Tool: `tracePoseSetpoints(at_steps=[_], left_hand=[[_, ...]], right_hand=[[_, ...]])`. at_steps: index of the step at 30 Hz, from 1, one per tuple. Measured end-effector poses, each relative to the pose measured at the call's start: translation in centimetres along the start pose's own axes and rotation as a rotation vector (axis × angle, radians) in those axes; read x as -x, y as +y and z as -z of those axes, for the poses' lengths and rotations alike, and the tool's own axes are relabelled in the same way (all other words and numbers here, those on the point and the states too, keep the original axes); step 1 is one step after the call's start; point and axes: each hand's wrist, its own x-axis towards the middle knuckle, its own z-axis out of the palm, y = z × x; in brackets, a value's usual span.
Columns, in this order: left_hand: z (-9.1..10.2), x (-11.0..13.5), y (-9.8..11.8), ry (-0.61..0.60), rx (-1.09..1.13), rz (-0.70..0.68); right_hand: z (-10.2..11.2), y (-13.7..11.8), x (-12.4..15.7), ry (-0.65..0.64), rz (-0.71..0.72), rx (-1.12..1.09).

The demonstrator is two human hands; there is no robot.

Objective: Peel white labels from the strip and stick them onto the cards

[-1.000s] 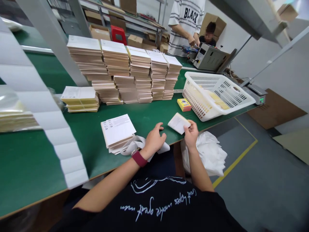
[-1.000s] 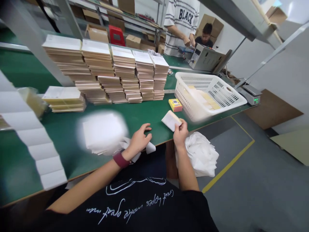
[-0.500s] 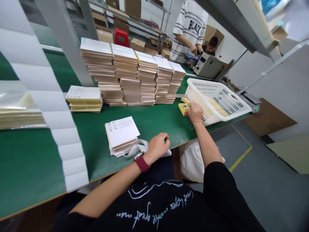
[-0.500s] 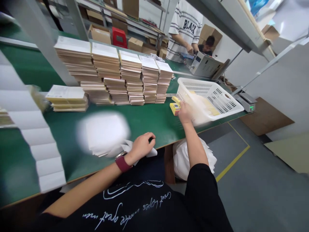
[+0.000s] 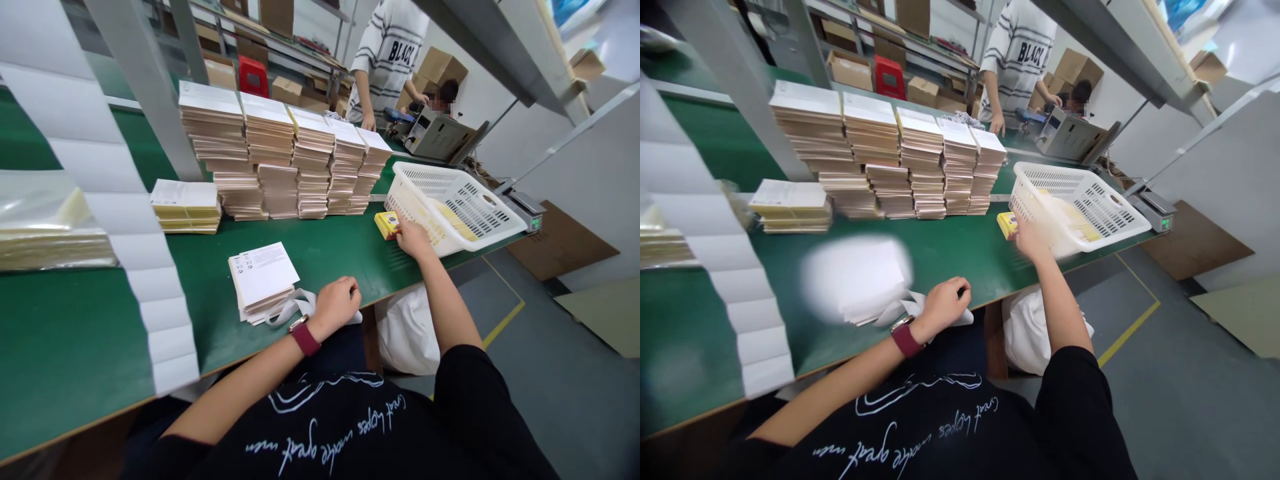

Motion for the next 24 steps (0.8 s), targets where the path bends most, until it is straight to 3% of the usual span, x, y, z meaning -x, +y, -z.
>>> tracePoseSetpoints(at_steps=[3, 5, 10, 14, 16, 19, 22, 24], left_hand=[[0.0, -0.2, 0.2, 0.028, 0.062, -0.005], [0.1, -0.3, 0.4, 0.042, 0.126, -0.01], [0.6, -0.3, 1.2, 0.097, 0.281, -0.012], [2.5, 0.9, 3.2, 0.191, 0.356, -0.024], [4.1, 1.9, 4.3, 0.191, 0.388, -0.098], [6.8, 3.6, 4.9, 0.014, 0.245, -0.229], [8.9, 5.3, 4.2, -0.229, -0.026, -0.23], [9.8, 6.4, 3.4, -0.283, -0.163, -0.121]], right_hand=[[0.5, -1.5, 2.4, 0.165, -0.07, -0.2], [0.6, -3.8, 5.4, 0.219, -0.099, -0.416], [0.6, -12.5, 15.1, -0.073, -0.129, -1.169], [0.0, -17.9, 19.5, 0.013, -0.267, -1.575], [0.1, -18.7, 20.1, -0.045, -0.301, -1.663], [1.5, -18.0, 19.7, -0.071, -0.257, -1.711], [4.4, -16.4, 18.5, 0.153, -0.131, -1.751], [6.7, -15.2, 17.6, 0.299, -0.046, -1.75]])
